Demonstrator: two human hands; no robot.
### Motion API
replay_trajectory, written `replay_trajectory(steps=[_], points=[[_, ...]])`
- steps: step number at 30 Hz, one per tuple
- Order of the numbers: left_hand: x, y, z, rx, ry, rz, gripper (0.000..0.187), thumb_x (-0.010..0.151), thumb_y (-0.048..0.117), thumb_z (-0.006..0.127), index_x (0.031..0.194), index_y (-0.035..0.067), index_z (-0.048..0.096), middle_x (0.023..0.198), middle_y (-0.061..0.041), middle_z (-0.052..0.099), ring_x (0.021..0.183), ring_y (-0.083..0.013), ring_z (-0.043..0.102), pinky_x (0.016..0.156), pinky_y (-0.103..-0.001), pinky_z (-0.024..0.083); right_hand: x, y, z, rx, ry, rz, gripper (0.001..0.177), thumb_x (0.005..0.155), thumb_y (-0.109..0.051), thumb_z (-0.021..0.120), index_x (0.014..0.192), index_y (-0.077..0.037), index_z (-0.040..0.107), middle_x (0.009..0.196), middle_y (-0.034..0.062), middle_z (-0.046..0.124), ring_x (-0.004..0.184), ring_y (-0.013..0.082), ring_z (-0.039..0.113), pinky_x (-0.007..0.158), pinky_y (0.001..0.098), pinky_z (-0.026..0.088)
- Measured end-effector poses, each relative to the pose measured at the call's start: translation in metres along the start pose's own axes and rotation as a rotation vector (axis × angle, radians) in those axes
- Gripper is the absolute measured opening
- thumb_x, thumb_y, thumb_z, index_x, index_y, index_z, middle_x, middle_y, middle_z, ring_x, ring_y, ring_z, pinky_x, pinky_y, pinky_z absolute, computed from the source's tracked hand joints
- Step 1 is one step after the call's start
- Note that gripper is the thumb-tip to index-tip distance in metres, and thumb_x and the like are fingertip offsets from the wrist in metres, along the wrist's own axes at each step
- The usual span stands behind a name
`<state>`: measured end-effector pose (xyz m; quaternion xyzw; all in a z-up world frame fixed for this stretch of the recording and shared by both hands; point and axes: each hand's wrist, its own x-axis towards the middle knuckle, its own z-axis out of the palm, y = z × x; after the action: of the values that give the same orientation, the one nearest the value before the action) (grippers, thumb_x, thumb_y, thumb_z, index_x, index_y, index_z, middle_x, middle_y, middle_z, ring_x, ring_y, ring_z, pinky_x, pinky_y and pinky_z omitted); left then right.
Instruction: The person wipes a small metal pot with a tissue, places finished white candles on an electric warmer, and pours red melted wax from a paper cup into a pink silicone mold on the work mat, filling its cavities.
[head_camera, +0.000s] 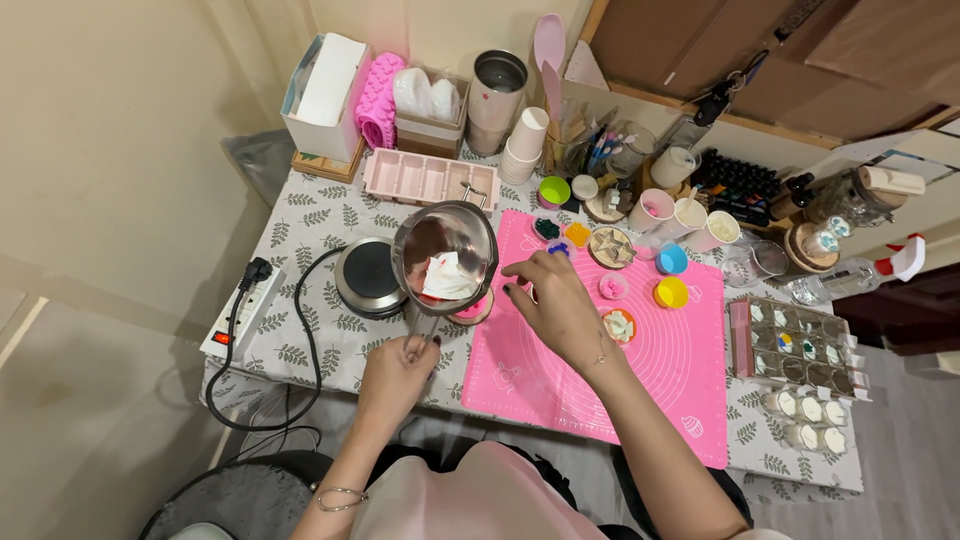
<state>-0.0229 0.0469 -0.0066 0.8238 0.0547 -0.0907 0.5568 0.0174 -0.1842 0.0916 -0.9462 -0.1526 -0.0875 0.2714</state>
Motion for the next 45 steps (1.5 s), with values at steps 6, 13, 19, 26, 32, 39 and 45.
replay_trajectory(steps=[6, 13, 19, 26, 32, 39, 45], points=[[-0.001, 0.001, 0.006, -0.020, 0.000, 0.001, 0.034, 0.086, 0.019, 0.069, 0.063, -0.004, 0.060, 0.047, -0.008, 0.053, 0.045, -0.0100, 0.045, 0.046, -0.031, 0.040, -0.005, 0.001, -0.005, 0.071, -0.038, 0.128, 0.022, 0.088, -0.009, 0.069, 0.108, -0.004, 0.074, 0.095, 0.0127, 0.067, 0.095, 0.0302, 0.059, 0.081, 0.0410, 0.051], [-0.003, 0.002, 0.007, 0.002, -0.008, 0.009, 0.032, 0.086, 0.019, 0.068, 0.065, -0.004, 0.061, 0.049, -0.009, 0.056, 0.045, -0.0113, 0.047, 0.047, -0.032, 0.042, -0.002, 0.006, 0.001, -0.020, -0.006, 0.007, 0.021, 0.086, -0.007, 0.071, 0.105, -0.002, 0.076, 0.091, 0.0146, 0.066, 0.092, 0.0328, 0.058, 0.083, 0.0442, 0.049], [-0.006, 0.005, 0.010, 0.022, -0.014, -0.011, 0.030, 0.085, 0.020, 0.068, 0.068, -0.003, 0.065, 0.051, -0.010, 0.061, 0.044, -0.0129, 0.055, 0.049, -0.032, 0.045, 0.013, 0.012, 0.031, -0.009, -0.044, -0.072, 0.021, 0.087, -0.006, 0.071, 0.107, -0.003, 0.076, 0.090, 0.0155, 0.065, 0.093, 0.0334, 0.059, 0.084, 0.0437, 0.051], [-0.011, 0.003, 0.013, 0.021, -0.014, 0.011, 0.032, 0.085, 0.019, 0.067, 0.066, -0.006, 0.059, 0.051, -0.012, 0.057, 0.045, -0.0137, 0.056, 0.050, -0.033, 0.047, 0.028, 0.022, 0.073, -0.049, -0.161, -0.191, 0.019, 0.081, -0.001, 0.071, 0.100, -0.002, 0.077, 0.101, 0.0179, 0.065, 0.098, 0.0372, 0.057, 0.087, 0.0442, 0.051], [-0.013, -0.005, 0.011, 0.092, 0.005, 0.036, 0.032, 0.085, 0.018, 0.067, 0.067, -0.007, 0.057, 0.053, -0.017, 0.052, 0.045, -0.0222, 0.045, 0.051, -0.037, 0.045, 0.031, 0.043, 0.113, -0.085, -0.269, -0.195, 0.015, 0.077, 0.003, 0.070, 0.090, 0.000, 0.078, 0.103, 0.0268, 0.068, 0.099, 0.0410, 0.064, 0.089, 0.0449, 0.054], [-0.015, -0.022, 0.016, 0.144, 0.029, 0.064, 0.034, 0.084, 0.018, 0.068, 0.066, -0.009, 0.057, 0.057, -0.023, 0.052, 0.046, -0.0354, 0.048, 0.052, -0.040, 0.047, 0.024, 0.028, 0.131, 0.154, -0.232, -0.037, 0.017, 0.077, -0.002, 0.073, 0.092, -0.002, 0.081, 0.092, 0.0230, 0.074, 0.088, 0.0373, 0.073, 0.086, 0.0420, 0.057], [-0.015, -0.035, 0.020, 0.178, 0.019, 0.072, 0.032, 0.084, 0.018, 0.069, 0.067, -0.008, 0.059, 0.058, -0.024, 0.052, 0.048, -0.0383, 0.047, 0.052, -0.042, 0.046, 0.018, 0.016, 0.147, 0.300, -0.182, 0.189, 0.017, 0.077, -0.009, 0.076, 0.093, -0.008, 0.081, 0.095, 0.0146, 0.077, 0.081, 0.0301, 0.076, 0.077, 0.0376, 0.059]])
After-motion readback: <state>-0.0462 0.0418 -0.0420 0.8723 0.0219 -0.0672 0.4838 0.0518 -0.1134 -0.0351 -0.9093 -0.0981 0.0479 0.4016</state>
